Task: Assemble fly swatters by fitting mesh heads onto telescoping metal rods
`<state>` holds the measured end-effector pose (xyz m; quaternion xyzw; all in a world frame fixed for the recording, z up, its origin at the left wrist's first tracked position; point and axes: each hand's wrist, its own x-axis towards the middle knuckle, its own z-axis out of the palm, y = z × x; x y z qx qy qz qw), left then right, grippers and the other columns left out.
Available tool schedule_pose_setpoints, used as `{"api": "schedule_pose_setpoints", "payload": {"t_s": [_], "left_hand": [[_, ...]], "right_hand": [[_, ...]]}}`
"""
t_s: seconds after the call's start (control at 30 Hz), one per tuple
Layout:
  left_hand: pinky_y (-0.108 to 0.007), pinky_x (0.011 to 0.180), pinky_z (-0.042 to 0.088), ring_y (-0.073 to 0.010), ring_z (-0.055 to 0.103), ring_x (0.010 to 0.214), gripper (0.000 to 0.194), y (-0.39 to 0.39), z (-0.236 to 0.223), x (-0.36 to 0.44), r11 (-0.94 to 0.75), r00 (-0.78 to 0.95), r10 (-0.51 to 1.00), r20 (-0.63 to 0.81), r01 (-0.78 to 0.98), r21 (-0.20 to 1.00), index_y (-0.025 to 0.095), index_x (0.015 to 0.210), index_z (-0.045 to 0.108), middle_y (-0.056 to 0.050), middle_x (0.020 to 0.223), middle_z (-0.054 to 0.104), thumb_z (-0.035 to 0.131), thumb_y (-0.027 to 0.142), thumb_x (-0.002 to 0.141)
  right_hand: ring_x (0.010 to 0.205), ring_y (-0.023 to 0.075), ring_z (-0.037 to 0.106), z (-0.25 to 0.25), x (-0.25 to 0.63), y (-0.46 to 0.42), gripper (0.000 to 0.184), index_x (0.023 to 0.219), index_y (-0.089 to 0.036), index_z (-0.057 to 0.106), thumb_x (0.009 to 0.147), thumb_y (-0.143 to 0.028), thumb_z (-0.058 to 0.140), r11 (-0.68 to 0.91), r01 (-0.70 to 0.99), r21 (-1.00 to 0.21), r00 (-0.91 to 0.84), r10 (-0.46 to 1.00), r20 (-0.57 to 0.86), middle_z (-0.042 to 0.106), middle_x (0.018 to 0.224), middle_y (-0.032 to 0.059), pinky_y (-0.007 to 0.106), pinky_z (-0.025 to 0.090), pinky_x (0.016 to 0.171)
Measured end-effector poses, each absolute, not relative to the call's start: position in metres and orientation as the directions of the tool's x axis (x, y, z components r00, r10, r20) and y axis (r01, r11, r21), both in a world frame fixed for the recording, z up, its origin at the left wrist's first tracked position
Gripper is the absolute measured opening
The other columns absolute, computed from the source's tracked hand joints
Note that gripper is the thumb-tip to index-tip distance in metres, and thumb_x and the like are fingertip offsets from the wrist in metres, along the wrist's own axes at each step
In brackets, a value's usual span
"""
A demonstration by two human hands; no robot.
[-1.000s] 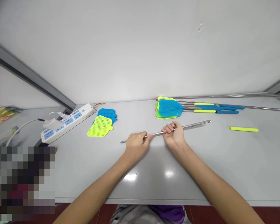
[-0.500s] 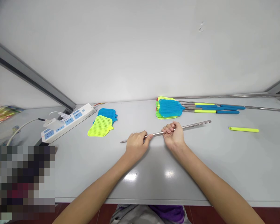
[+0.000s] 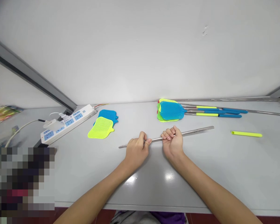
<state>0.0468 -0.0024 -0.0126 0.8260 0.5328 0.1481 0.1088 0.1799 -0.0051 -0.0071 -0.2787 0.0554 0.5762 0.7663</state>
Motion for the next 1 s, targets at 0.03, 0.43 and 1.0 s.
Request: {"api": "schedule_pose_setpoints", "payload": {"t_s": [0.03, 0.43, 1.0], "left_hand": [[-0.027, 0.059, 0.028, -0.0160, 0.052, 0.056, 0.013, -0.003, -0.012, 0.047, -0.408, 0.390, 0.912, 0.124, 0.844, 0.348, 0.020, 0.082, 0.039, 0.002, 0.057, 0.054, 0.032, 0.031, 0.085], [-0.030, 0.066, 0.031, -0.0176, 0.052, 0.066, 0.014, -0.011, -0.004, 0.047, -0.393, 0.415, 0.909, 0.041, 0.819, 0.418, 0.021, 0.088, 0.041, 0.000, 0.067, 0.055, 0.028, 0.024, 0.086], [-0.032, 0.067, 0.033, -0.0168, 0.048, 0.076, 0.025, -0.014, 0.001, 0.048, -0.352, 0.384, 0.923, 0.035, 0.803, 0.481, 0.023, 0.094, 0.047, -0.002, 0.081, 0.046, 0.025, 0.031, 0.087]], "right_hand": [[0.033, 0.0044, 0.020, -0.006, 0.179, -0.006, 0.030, 0.055, -0.018, 0.020, 0.071, -0.014, 0.045, 0.190, -0.909, -0.370, 0.341, 0.850, -0.401, 0.017, 0.041, -0.0090, 0.018, 0.025, 0.036], [0.034, 0.0050, 0.018, -0.004, 0.173, -0.013, 0.033, 0.054, -0.017, 0.017, 0.073, -0.016, 0.045, 0.218, -0.903, -0.371, 0.365, 0.845, -0.392, 0.016, 0.041, -0.0083, 0.019, 0.024, 0.035], [0.035, 0.0048, 0.016, -0.004, 0.159, -0.021, 0.034, 0.054, -0.017, 0.019, 0.073, -0.019, 0.047, 0.226, -0.860, -0.458, 0.409, 0.842, -0.352, 0.014, 0.042, -0.0083, 0.019, 0.023, 0.037]]}}
